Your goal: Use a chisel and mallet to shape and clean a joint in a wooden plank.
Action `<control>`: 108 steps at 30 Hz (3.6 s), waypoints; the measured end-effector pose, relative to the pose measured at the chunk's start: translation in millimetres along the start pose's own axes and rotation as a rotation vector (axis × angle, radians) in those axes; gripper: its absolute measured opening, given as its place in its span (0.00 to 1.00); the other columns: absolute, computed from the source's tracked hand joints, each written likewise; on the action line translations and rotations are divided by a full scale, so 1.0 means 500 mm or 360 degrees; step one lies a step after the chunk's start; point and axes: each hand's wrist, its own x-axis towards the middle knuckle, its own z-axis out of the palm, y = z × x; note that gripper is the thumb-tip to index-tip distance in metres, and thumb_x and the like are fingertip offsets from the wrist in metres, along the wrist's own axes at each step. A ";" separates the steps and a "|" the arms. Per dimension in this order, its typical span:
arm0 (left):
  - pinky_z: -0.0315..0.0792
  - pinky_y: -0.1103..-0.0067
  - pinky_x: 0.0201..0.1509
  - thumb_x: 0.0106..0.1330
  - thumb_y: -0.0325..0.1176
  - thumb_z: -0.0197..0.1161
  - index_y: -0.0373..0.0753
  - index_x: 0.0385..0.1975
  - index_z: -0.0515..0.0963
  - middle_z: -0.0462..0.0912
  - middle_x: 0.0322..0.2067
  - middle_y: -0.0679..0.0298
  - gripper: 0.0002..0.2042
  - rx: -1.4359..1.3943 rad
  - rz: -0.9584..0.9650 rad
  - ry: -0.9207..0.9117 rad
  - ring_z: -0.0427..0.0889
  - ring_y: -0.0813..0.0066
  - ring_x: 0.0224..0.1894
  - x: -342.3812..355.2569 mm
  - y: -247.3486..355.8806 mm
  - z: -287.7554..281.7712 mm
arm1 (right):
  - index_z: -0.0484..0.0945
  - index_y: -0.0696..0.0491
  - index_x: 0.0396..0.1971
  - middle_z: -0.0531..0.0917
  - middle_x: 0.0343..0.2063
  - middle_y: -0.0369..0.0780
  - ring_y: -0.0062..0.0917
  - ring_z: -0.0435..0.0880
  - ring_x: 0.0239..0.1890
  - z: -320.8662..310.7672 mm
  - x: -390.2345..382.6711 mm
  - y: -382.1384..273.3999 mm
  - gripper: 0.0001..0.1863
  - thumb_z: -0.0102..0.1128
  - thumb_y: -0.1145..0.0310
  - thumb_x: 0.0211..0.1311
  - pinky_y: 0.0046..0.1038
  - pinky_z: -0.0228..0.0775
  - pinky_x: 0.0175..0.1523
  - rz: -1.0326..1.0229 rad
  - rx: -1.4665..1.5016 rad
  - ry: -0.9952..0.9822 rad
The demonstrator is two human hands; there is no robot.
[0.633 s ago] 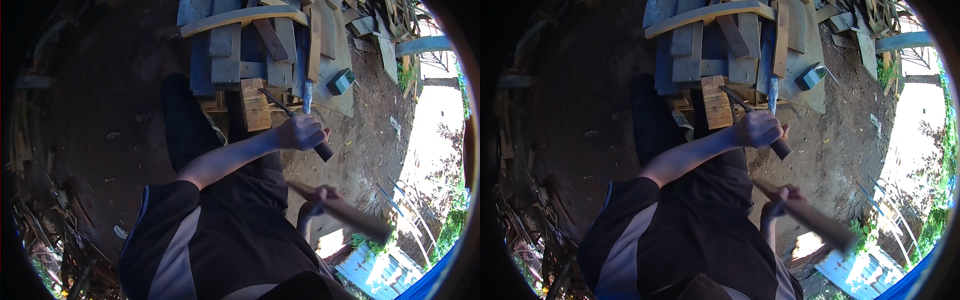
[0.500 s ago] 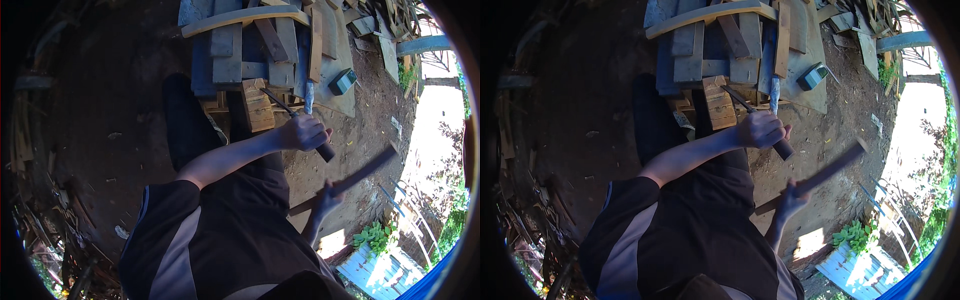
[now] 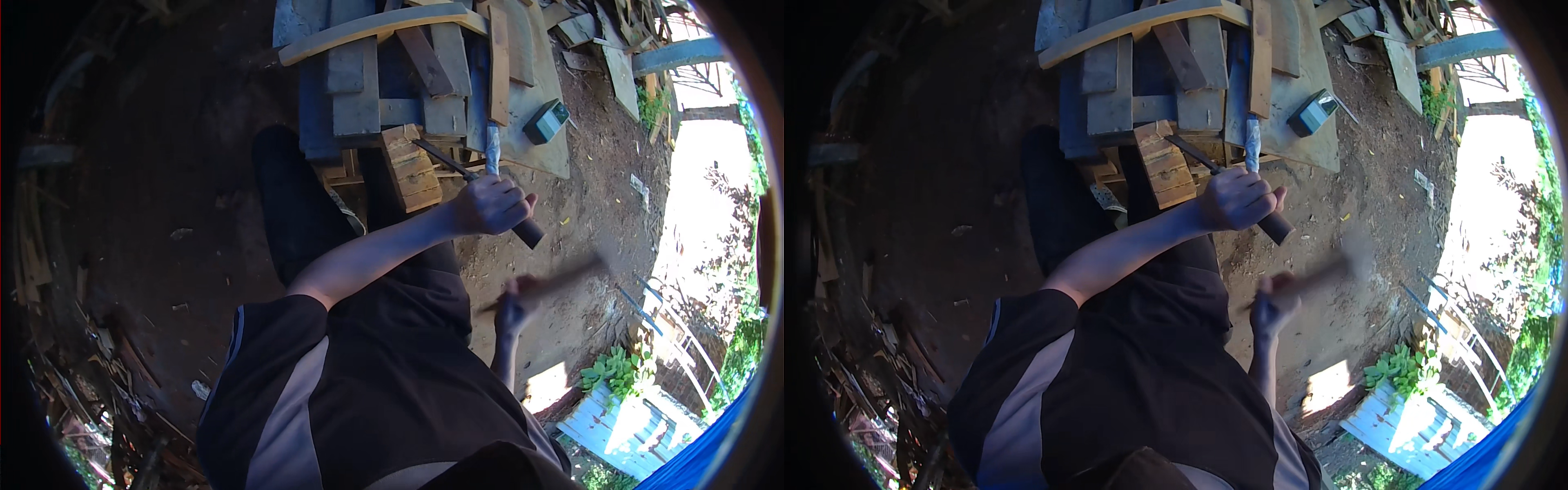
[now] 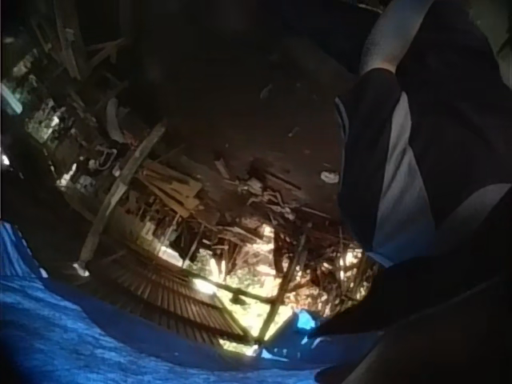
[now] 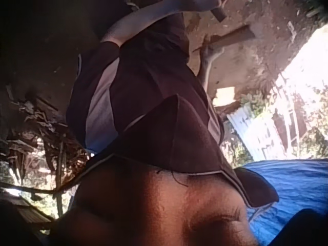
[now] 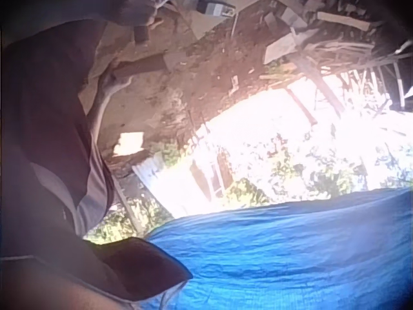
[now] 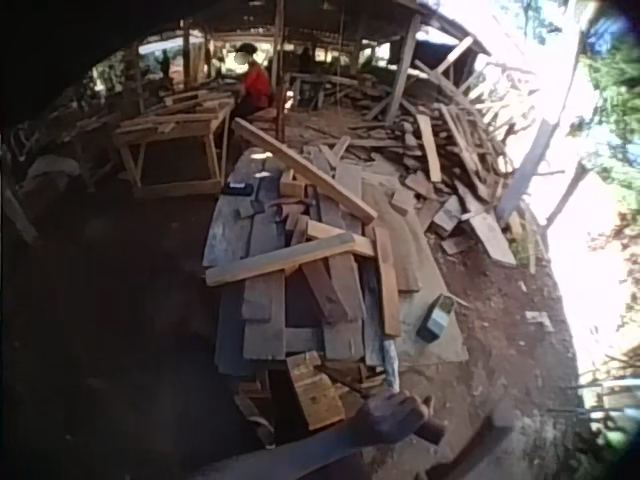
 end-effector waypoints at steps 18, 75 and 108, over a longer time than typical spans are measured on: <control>0.64 0.76 0.21 0.57 0.26 0.71 0.43 0.21 0.65 0.68 0.16 0.66 0.16 -0.0068 -0.0370 0.0053 0.73 0.72 0.17 0.043 -0.007 -0.017 | 0.65 0.56 0.31 0.70 0.18 0.36 0.16 0.70 0.17 -0.052 0.001 0.042 0.12 0.59 0.68 0.65 0.20 0.65 0.22 0.0301 0.0465 0.0430; 0.66 0.76 0.16 0.56 0.21 0.68 0.39 0.23 0.66 0.71 0.16 0.64 0.14 -0.0125 -0.0588 0.0523 0.74 0.70 0.13 0.093 -0.036 -0.074 | 0.63 0.55 0.37 0.72 0.29 0.40 0.18 0.73 0.18 0.019 0.099 -0.041 0.13 0.60 0.69 0.67 0.19 0.67 0.26 0.0017 0.0217 -0.0102; 0.66 0.77 0.17 0.55 0.21 0.69 0.40 0.21 0.66 0.71 0.15 0.65 0.15 -0.0101 -0.0638 0.0526 0.74 0.71 0.14 0.093 -0.040 -0.081 | 0.64 0.54 0.36 0.71 0.26 0.38 0.18 0.73 0.20 0.039 0.107 -0.060 0.13 0.61 0.68 0.67 0.20 0.66 0.29 0.0019 0.0168 -0.0153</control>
